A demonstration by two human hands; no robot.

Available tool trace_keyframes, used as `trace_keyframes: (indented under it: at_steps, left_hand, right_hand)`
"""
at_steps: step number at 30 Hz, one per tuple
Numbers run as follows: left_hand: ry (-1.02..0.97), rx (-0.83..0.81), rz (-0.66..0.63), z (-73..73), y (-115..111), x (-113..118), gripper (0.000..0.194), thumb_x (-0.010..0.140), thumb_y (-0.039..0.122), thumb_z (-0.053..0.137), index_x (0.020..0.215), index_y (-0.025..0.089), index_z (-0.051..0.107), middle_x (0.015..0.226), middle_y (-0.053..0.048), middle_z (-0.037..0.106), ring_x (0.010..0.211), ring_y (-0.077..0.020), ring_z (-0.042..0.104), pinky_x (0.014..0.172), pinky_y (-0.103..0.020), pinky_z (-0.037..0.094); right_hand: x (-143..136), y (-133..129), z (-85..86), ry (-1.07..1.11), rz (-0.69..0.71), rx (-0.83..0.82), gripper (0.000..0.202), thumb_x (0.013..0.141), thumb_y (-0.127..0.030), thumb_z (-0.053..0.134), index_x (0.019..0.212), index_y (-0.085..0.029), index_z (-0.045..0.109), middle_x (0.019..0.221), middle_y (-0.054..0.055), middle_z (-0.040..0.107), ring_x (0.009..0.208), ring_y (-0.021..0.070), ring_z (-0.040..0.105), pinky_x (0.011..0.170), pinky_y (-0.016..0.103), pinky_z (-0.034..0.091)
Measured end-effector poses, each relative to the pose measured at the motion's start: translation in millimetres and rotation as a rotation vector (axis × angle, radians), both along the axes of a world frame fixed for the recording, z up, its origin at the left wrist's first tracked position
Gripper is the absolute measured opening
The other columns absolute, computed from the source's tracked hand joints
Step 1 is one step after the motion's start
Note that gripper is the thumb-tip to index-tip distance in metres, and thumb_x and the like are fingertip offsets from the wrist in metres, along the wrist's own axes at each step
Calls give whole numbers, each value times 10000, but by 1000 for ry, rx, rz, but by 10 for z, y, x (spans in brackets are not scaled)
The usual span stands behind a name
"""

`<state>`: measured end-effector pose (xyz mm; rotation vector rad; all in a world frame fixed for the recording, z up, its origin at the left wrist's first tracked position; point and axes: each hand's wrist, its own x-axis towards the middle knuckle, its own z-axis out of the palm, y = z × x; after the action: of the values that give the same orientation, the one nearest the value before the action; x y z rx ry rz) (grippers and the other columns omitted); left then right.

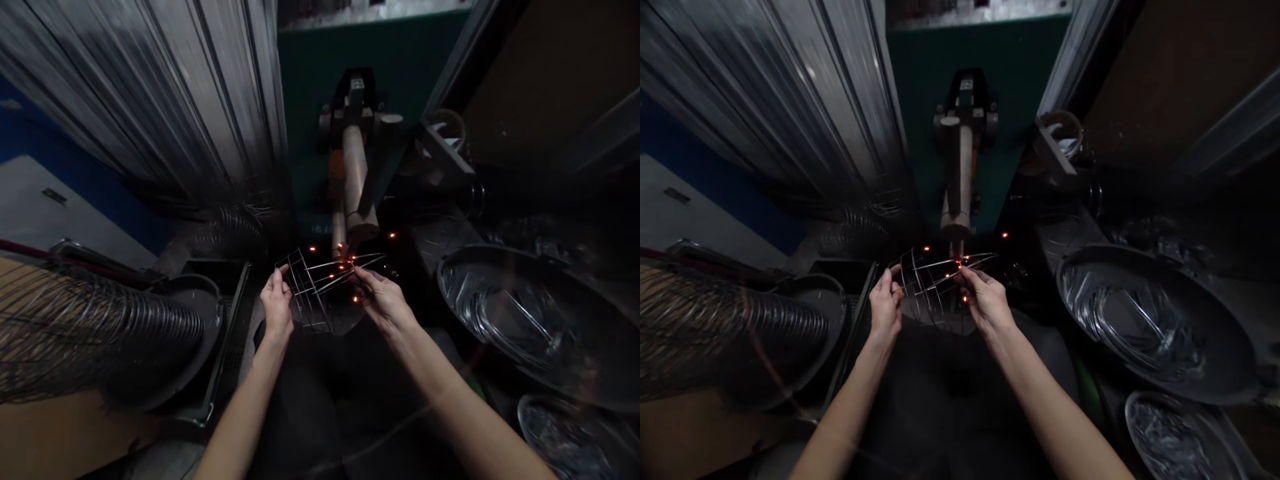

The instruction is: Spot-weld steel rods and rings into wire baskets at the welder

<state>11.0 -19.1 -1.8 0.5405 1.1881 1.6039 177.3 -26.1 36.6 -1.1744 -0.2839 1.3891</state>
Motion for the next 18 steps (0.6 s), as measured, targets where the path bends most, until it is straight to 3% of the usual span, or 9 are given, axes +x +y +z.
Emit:
trace_keyframes:
  at_steps: [8,12,15,18]
  left_hand:
    - [-37,21,26,-24,90,-1,478,732,482,656,992,82,654,468,108,236,383,-9,187,386,-153,127]
    - [-24,27,38,-21,155,-18,477,729,481,653,980,75,651,457,108,250,385,-14,194,390,-159,137]
    - [0,26,35,3,182,-13,452,740,470,644,973,82,655,457,104,258,383,-17,202,391,-167,139]
    - [9,31,30,-19,181,-2,435,765,476,617,968,94,655,459,99,261,382,-22,196,391,-174,126]
  right_hand:
    - [155,-156,-104,-32,-35,5,237,583,-214,820,733,-152,648,734,32,665,610,117,632,422,139,474]
    - [200,-183,-69,-14,-64,-32,232,571,-215,820,725,-140,664,698,26,649,579,97,608,406,124,445]
    - [145,-265,-3,-53,12,2,273,560,-294,825,709,-132,665,659,19,622,516,77,560,381,133,405]
    - [38,-428,107,-224,184,92,327,569,-383,814,717,-130,669,652,26,617,472,75,518,378,164,376]
